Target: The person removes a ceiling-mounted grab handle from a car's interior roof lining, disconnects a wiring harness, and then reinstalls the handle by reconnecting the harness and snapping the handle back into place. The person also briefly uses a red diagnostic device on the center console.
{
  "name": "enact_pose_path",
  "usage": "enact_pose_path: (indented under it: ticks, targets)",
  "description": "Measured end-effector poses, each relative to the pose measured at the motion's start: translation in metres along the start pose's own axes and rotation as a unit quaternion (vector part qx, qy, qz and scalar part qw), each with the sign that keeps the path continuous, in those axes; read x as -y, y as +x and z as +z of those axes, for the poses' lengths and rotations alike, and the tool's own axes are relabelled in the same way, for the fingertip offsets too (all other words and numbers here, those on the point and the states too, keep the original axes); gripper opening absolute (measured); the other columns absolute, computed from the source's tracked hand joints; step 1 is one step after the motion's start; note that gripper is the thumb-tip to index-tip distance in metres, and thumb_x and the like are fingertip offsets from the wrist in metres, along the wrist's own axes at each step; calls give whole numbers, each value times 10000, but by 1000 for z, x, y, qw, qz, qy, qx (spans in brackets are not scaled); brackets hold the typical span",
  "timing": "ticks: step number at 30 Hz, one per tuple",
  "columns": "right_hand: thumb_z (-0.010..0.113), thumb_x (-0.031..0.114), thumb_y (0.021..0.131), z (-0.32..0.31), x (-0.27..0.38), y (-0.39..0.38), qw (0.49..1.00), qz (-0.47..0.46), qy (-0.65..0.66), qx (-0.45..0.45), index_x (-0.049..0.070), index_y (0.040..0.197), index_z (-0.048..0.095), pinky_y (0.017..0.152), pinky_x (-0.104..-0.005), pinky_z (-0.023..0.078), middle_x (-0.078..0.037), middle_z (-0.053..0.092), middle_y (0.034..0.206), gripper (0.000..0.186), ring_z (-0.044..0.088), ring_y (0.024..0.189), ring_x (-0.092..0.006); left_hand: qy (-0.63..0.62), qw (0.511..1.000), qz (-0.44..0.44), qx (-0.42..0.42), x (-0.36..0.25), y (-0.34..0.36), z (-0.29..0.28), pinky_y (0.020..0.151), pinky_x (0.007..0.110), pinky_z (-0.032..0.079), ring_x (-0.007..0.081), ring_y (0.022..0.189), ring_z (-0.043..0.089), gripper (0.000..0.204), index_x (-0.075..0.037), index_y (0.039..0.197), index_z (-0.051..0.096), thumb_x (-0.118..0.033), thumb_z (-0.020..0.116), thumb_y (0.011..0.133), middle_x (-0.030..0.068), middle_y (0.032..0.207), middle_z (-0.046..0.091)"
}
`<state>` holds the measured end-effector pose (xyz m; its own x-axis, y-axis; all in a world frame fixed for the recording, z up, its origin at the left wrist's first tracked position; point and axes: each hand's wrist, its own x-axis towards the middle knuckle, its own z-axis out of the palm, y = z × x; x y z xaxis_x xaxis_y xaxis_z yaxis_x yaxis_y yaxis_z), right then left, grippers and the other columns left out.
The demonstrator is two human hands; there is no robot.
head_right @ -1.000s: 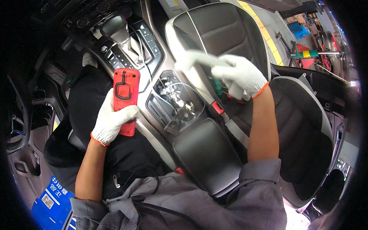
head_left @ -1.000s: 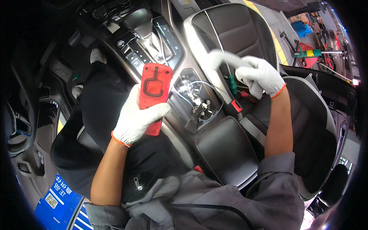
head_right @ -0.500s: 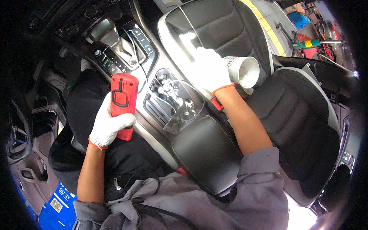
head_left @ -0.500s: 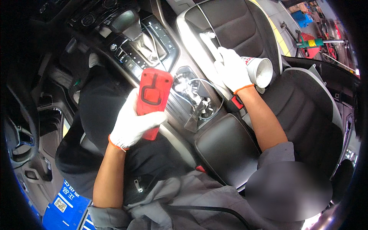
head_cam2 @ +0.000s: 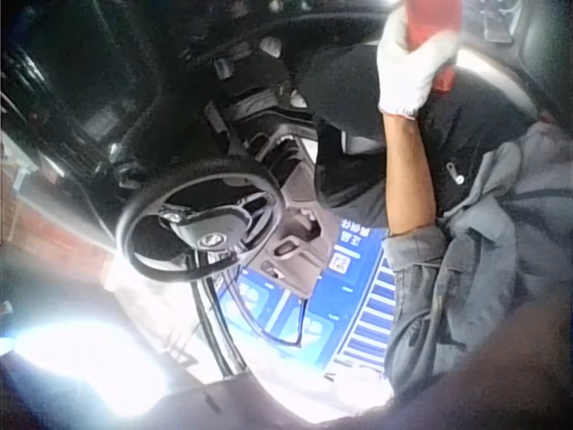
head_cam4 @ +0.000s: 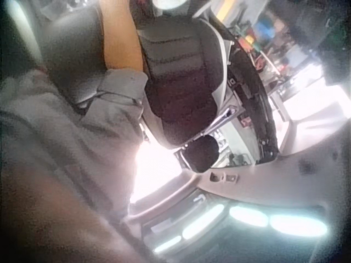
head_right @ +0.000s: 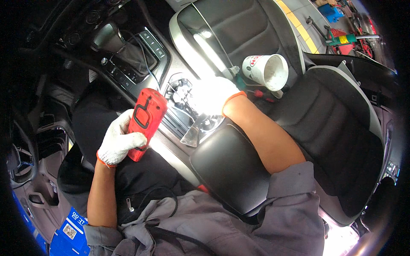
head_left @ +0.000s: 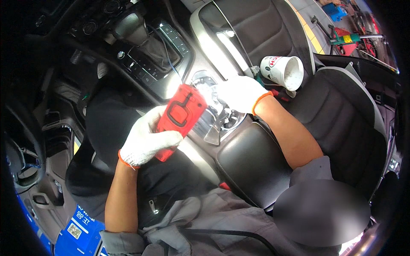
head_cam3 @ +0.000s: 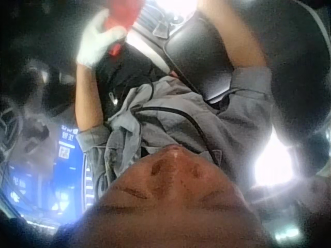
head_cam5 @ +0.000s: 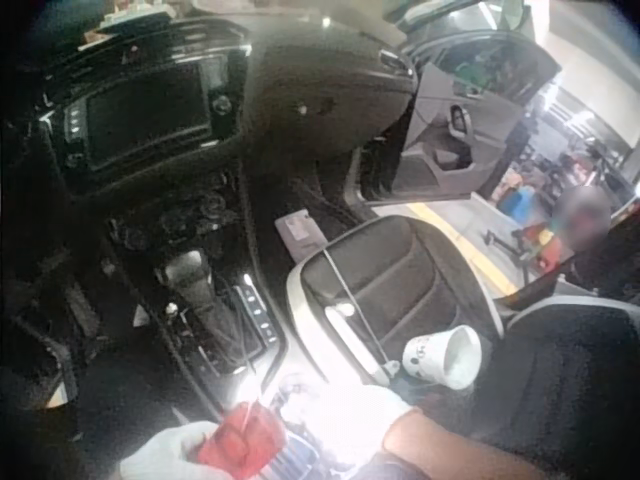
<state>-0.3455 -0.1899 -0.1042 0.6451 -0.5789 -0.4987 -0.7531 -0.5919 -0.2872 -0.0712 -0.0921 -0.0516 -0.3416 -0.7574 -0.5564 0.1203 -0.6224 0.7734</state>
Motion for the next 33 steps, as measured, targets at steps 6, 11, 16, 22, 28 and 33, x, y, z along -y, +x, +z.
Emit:
enact_pose_path:
  ticks: [6,11,16,22,28,33]
  targets:
    - [590,210,880,-9,1,0,984,53,6,-169,80,1017,691,777,-429,558,-183,682,1012,214,694,869,-329,-33,999,-28,7,0,0,0,724,287,539,126,804,642,594,14,1312,560,-58,813,781,62,1009,676]
    - [602,228,877,2,5,0,988,72,19,-137,70,1033,688,781,-425,558,-195,664,1044,238,691,866,-332,-39,999,-17,8,0,0,0,727,294,534,131,800,638,593,20,1309,554,-64,816,783,64,1001,670]
    - [579,246,906,-3,-5,4,991,-56,16,-118,57,941,680,719,-430,543,-142,690,887,217,681,795,-325,-40,999,-16,7,-1,0,0,715,296,536,130,794,637,577,22,1296,555,-64,812,786,65,987,666]
    - [590,245,882,-31,-23,-20,979,-200,35,10,71,866,697,739,-400,546,-123,700,869,205,674,777,-308,-32,999,-16,1,0,0,-1,724,290,546,127,800,650,555,16,1274,567,-70,813,783,66,983,673]
    - [596,441,830,-39,-11,-27,978,67,31,194,63,847,770,804,-434,537,-146,727,880,416,690,811,-339,-26,999,7,-23,1,-1,-3,734,289,550,129,786,654,463,6,1188,597,-84,803,784,68,963,683]
    - [500,412,951,-9,0,1,998,27,52,-29,78,907,741,781,-415,528,-132,717,888,415,679,856,-309,-41,999,18,-27,1,-3,-3,736,290,548,134,779,654,434,2,1173,603,-106,787,795,67,964,687]
